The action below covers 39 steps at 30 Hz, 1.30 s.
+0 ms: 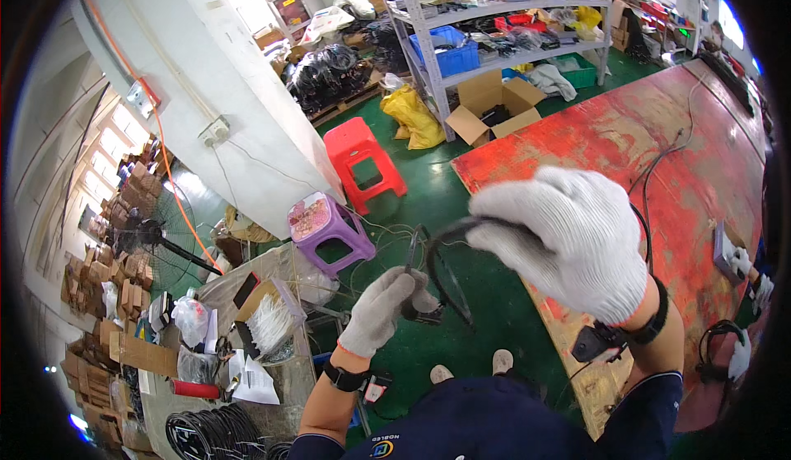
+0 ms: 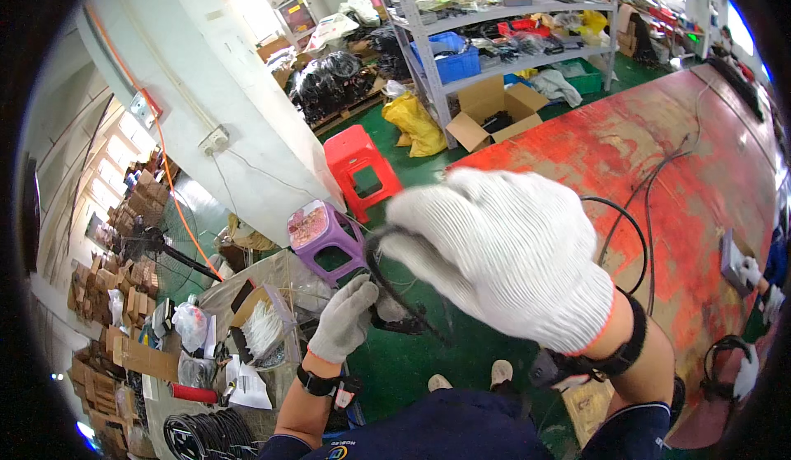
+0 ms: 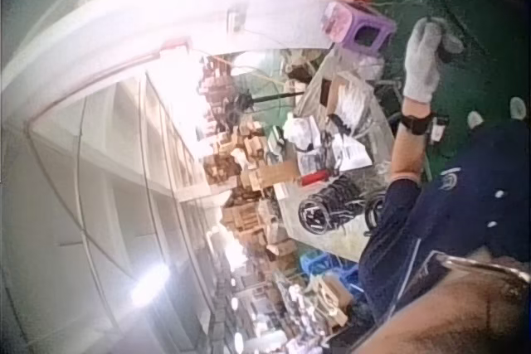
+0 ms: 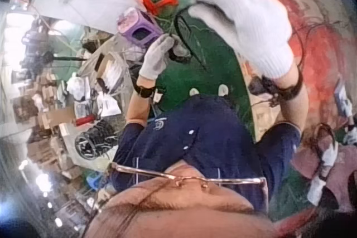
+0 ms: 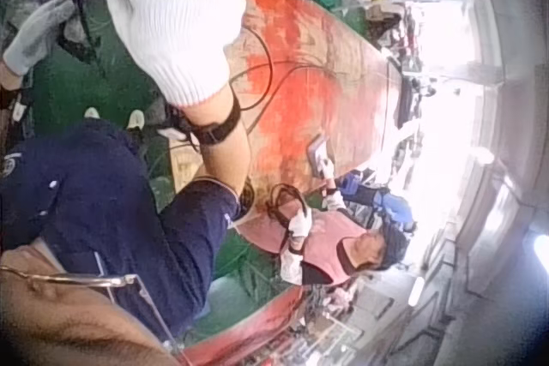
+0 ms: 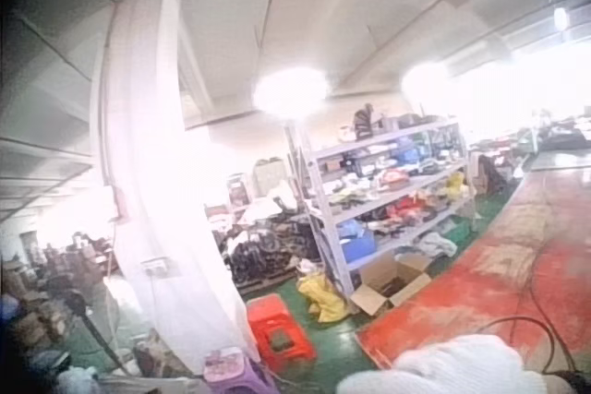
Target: Organizing and bundling thick electrical cables using plastic zip ties at a workbench.
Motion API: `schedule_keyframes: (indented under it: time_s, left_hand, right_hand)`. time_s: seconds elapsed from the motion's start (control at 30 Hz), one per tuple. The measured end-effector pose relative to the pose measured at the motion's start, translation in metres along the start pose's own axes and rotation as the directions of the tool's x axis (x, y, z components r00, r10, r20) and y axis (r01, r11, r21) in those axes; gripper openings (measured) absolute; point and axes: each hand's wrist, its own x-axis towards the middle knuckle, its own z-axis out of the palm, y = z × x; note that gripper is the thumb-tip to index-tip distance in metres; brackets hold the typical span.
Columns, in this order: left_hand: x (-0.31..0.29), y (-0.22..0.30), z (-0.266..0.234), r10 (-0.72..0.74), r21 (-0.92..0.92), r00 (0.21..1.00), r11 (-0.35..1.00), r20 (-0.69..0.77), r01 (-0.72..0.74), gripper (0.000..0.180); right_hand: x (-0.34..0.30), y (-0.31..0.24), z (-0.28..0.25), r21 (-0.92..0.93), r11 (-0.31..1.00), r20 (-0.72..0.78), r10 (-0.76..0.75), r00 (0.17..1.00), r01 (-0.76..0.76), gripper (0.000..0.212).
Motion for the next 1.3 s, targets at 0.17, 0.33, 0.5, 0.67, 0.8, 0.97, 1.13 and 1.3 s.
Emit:
schedule_keyframes:
  time_s: [0.17, 0.33, 0.5, 0.67, 0.8, 0.97, 1.13, 1.3]
  left_hand:
    - [0.007, 0.0, 0.025, 0.011, -0.068, 0.991, 0.998, 0.131, -0.002, 0.027]
    - [0.022, -0.004, 0.022, 0.143, -0.156, 0.989, 0.978, 0.022, -0.138, 0.029]
    - [0.02, 0.006, 0.043, 0.093, -0.04, 0.995, 0.995, -0.046, -0.095, 0.03]
    - [0.005, 0.014, 0.041, 0.032, -0.168, 0.984, 0.986, 0.176, -0.002, 0.032]
    - [-0.009, 0.012, 0.039, 0.039, -0.469, 0.899, 0.863, 0.436, 0.19, 0.055]
    - [-0.028, 0.025, 0.045, 0.08, -0.477, 0.905, 0.867, 0.417, 0.142, 0.073]
    - [-0.033, 0.019, 0.03, 0.119, -0.382, 0.886, 0.922, 0.447, 0.069, 0.065]
    - [-0.037, 0.017, 0.026, 0.123, -0.382, 0.879, 0.921, 0.461, 0.071, 0.055]
  right_hand:
    - [0.009, 0.012, 0.012, 0.093, 0.993, -0.085, 0.078, 0.993, -0.07, 0.02]
    - [0.01, 0.008, 0.003, 0.285, 0.95, 0.141, 0.088, 0.986, -0.125, 0.019]
    - [0.017, -0.003, -0.001, 0.48, 0.86, 0.198, 0.088, 0.976, -0.175, 0.018]
    - [0.023, 0.011, 0.007, 0.496, 0.791, 0.279, 0.246, 0.928, -0.359, 0.022]
    - [0.013, 0.038, 0.027, 0.424, 0.825, 0.203, 0.317, 0.926, -0.375, 0.023]
    - [0.005, 0.066, 0.038, 0.339, 0.864, 0.194, 0.323, 0.926, -0.372, 0.02]
    - [0.0, 0.096, 0.036, 0.394, 0.829, 0.092, 0.394, 0.915, -0.397, 0.023]
    - [-0.008, 0.102, 0.034, 0.305, 0.844, 0.154, 0.413, 0.898, -0.441, 0.022]
